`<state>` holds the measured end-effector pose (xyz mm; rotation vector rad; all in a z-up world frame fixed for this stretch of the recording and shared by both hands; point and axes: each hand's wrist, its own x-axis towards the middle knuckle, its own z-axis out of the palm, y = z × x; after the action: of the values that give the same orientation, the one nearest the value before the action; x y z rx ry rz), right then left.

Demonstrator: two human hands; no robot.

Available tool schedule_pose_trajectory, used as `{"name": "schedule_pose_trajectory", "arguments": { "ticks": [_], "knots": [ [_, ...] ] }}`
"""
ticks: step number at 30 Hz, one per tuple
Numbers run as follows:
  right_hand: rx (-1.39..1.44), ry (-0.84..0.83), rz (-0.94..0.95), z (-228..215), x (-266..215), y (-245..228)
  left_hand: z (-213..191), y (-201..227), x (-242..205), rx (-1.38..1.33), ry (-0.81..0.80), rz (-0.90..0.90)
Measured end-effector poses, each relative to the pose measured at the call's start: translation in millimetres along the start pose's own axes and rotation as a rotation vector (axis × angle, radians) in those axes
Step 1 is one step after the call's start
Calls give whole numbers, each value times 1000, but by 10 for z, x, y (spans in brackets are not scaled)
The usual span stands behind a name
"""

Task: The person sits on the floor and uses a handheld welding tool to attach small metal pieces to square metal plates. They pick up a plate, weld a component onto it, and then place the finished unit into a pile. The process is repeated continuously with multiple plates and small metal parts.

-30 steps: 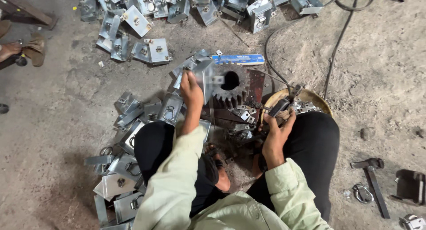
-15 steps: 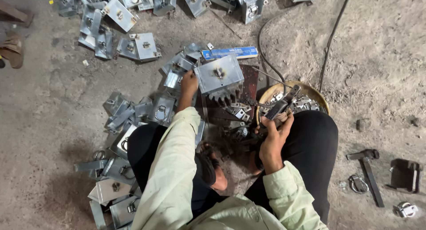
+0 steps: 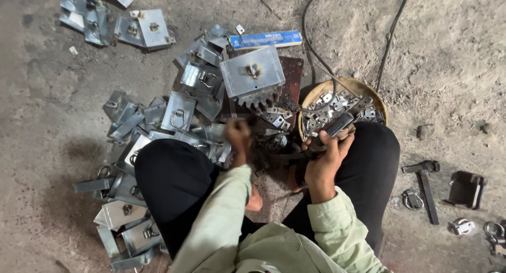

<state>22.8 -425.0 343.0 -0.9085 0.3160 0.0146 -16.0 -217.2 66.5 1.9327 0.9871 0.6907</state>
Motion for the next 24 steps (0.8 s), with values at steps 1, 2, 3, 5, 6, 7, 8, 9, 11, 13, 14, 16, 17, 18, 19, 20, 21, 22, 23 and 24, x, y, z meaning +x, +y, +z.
{"name": "schedule_pose_trajectory", "arguments": {
  "ticks": [1, 2, 3, 5, 6, 7, 8, 9, 11, 13, 14, 16, 17, 18, 19, 20, 21, 22, 23, 24],
  "knots": [
    [-7, 24, 20, -12, -3, -12, 13, 103, -207, 60, -192, 56],
    [-14, 49, 39, -14, -12, -15, 62, 206, -318, 174, -283, 115],
    [-14, 70, 49, 3, 10, -12, 163, 308, -340, 282, -372, 185],
    [3, 49, 56, 22, 4, -13, 272, 385, -346, 446, -483, 256],
    [11, 41, 61, 23, -13, -21, 311, 376, -350, 501, -504, 256],
    [12, 43, 62, 35, -9, -28, 370, 355, -308, 557, -520, 262],
    [12, 44, 62, 42, -8, -40, 422, 320, -266, 567, -521, 273],
    [9, 51, 68, 42, -25, -48, 431, 258, -255, 581, -528, 279],
    [34, 22, 57, 43, -24, -53, 446, 132, -218, 609, -533, 315],
    [39, 13, 61, 25, -39, -76, 448, 30, -157, 637, -525, 377],
    [31, 17, 70, 18, -54, -92, 405, -14, -171, 613, -510, 407],
    [31, 12, 71, 43, -37, -98, 366, -57, -120, 560, -461, 472],
    [32, 9, 72, 47, -44, -99, 362, -66, -115, 579, -471, 487],
    [32, 7, 74, 47, -56, -95, 357, -69, -106, 599, -480, 501],
    [20, 15, 79, 46, -59, -88, 343, -61, -94, 620, -487, 515],
    [7, 23, 84, 42, -65, -81, 315, -35, -113, 685, -544, 433],
    [-2, 27, 85, 47, -56, -68, 298, 16, -128, 747, -595, 354],
    [-7, 24, 84, 49, -54, -58, 262, 72, -133, 807, -645, 272],
    [-14, 23, 84, 40, -56, -53, 207, 122, -134, 696, -588, 234],
    [-21, 22, 85, 33, -53, -42, 149, 171, -134, 586, -531, 196]
  ]
}}
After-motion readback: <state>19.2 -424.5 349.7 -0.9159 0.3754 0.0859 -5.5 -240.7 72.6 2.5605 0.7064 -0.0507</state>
